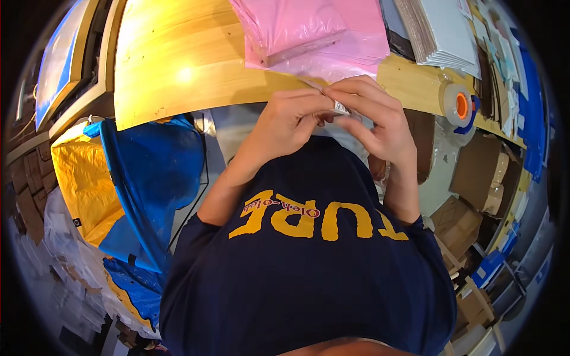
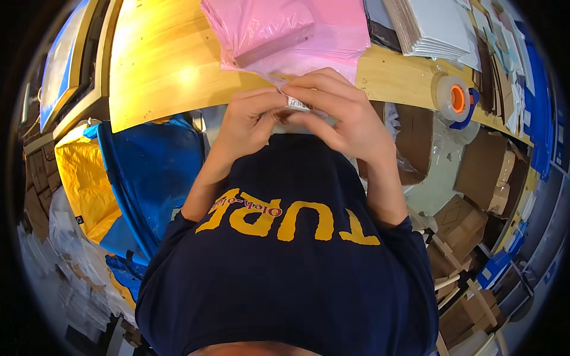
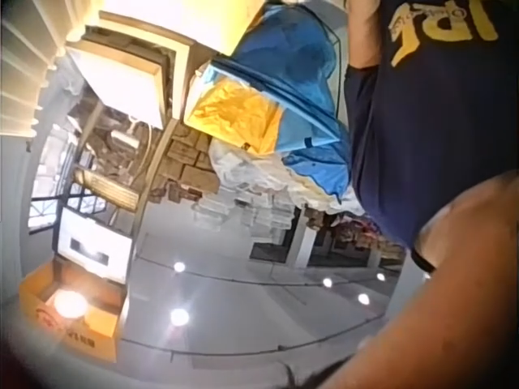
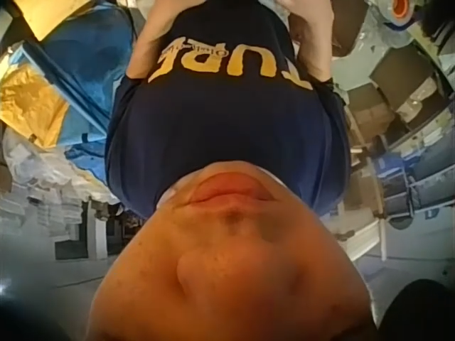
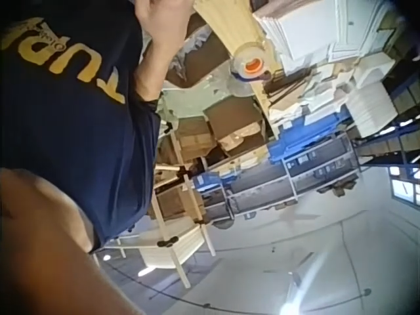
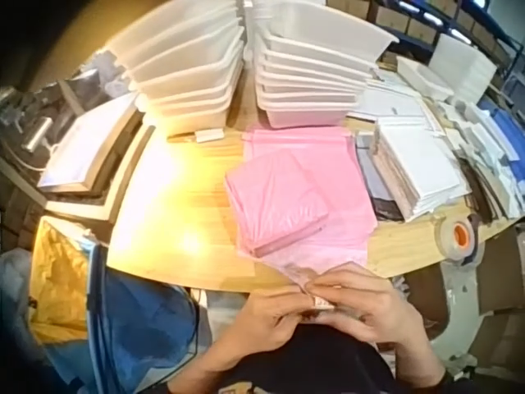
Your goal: The person packages small cardboard boxes into pink padded mailers, sealing each mailer with a tape dispenser, then applying shipping labels by hand.
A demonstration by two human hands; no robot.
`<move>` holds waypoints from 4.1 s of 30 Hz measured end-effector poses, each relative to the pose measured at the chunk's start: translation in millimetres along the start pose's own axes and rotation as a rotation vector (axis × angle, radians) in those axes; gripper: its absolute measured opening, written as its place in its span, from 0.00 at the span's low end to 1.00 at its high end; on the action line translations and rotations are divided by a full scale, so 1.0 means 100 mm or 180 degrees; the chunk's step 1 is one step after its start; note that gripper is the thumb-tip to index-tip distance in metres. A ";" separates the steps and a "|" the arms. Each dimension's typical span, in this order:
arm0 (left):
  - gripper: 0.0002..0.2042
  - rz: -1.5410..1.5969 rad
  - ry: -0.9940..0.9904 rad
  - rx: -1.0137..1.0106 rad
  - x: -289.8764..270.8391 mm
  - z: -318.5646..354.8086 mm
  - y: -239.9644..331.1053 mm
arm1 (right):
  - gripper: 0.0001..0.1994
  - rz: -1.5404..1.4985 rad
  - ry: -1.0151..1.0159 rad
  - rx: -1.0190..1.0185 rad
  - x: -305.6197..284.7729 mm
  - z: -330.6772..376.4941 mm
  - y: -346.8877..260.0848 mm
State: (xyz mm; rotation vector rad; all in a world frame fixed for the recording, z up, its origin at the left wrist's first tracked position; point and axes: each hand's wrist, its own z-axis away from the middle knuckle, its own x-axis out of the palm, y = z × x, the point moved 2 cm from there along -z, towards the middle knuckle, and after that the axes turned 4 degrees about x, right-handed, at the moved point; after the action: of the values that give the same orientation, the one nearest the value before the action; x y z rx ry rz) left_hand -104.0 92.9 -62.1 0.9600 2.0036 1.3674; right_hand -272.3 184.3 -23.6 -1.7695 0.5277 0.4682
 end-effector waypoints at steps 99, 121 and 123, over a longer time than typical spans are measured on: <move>0.09 -0.1755 0.3842 -0.0304 -4.98 -0.51 0.44 | 0.16 -0.2152 0.0281 0.2543 1.30 1.52 1.80; 0.16 -0.6727 0.3229 -0.1006 -7.01 -0.27 0.64 | 0.08 -0.1777 0.0545 0.1381 -1.30 -0.33 -0.41; 0.14 -0.6755 0.2971 -0.0813 -6.81 -0.37 0.45 | 0.12 -0.1705 0.1224 0.1381 -1.54 -0.79 -0.31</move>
State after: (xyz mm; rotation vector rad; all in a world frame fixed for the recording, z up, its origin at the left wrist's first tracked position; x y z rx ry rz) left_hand 295.0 -457.3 14.4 -1.8477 1.6930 0.4910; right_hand -377.4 131.5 107.5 -1.4954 0.3595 -0.3464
